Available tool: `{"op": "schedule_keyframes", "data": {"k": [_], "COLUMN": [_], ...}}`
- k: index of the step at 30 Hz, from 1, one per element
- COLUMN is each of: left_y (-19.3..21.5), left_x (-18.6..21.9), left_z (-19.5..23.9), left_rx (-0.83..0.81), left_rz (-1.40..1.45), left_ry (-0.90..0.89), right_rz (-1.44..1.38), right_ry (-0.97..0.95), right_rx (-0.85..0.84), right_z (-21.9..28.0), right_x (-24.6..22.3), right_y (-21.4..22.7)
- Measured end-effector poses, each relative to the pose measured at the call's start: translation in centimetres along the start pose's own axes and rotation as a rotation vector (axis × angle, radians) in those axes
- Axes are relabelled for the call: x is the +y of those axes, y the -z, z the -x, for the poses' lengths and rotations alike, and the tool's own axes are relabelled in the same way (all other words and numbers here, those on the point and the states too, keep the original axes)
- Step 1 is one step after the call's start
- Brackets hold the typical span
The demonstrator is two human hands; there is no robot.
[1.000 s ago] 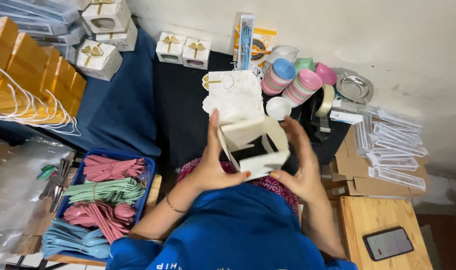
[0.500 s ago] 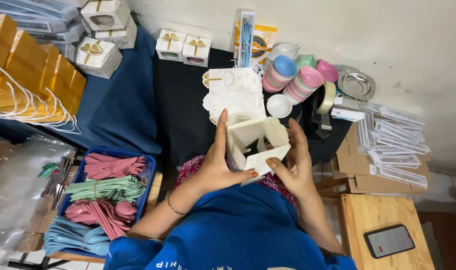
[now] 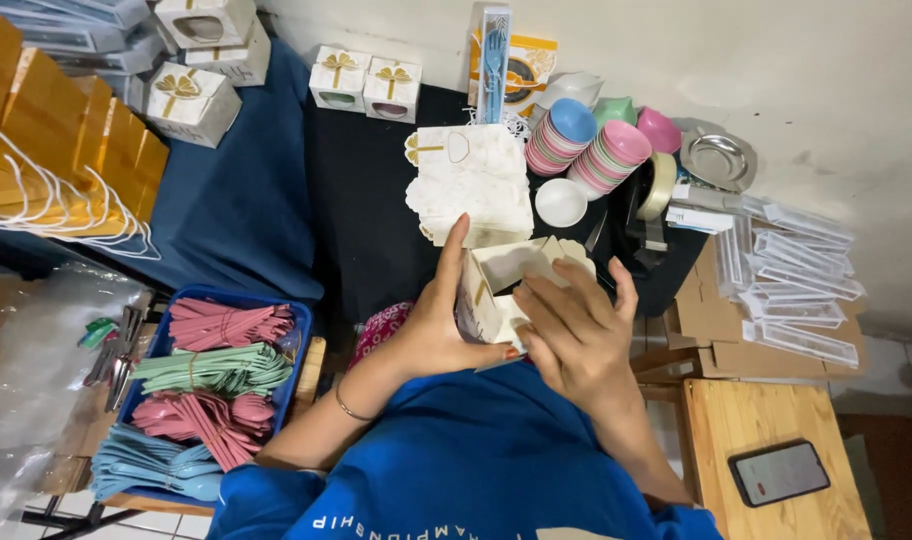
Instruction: Assembling small white gift boxes from flat cardboard templates by folding them into shape.
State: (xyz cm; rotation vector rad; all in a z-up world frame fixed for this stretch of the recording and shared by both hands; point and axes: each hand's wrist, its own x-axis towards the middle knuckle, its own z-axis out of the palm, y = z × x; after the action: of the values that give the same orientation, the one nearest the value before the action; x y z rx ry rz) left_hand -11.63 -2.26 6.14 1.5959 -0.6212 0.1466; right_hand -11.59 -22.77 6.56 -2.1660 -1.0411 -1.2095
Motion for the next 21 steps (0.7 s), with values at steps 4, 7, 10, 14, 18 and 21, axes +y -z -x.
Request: {"op": "schedule_keyframes", "data": {"k": [4, 7, 10, 14, 18, 21], "left_y": [0.5, 1.1, 1.6, 1.4, 1.5, 1.5], "left_x": [-0.3, -0.2, -0.7, -1.5, -0.9, -0.9], "left_z": [0.0, -0.2, -0.2, 0.1, 0.0, 0.0], "left_rx": [-0.013, -0.042, -0.047, -0.05, -0.059, -0.057], "left_rz": [-0.018, -0.025, -0.038, -0.022, -0.034, -0.041], "left_ry": [-0.012, -0.016, -0.008, -0.008, -0.002, -0.005], "right_rz": [-0.006, -0.053, -0.088, -0.085, -0.09, -0.116], "right_ry": [-0.006, -0.034, -0.037, -0.05, -0.048, -0.063], "right_rx": [-0.097, -0.191, -0.247, -0.264, -0.248, -0.237], "right_z": [-0.5, -1.2, -1.3, -1.1, -0.6, -0.2], "right_x": [-0.5, -1.0, -1.3, -1.4, -1.2, -1.2], "right_y": [0.9, 1.9, 2.3, 2.1, 1.6, 1.1]}}
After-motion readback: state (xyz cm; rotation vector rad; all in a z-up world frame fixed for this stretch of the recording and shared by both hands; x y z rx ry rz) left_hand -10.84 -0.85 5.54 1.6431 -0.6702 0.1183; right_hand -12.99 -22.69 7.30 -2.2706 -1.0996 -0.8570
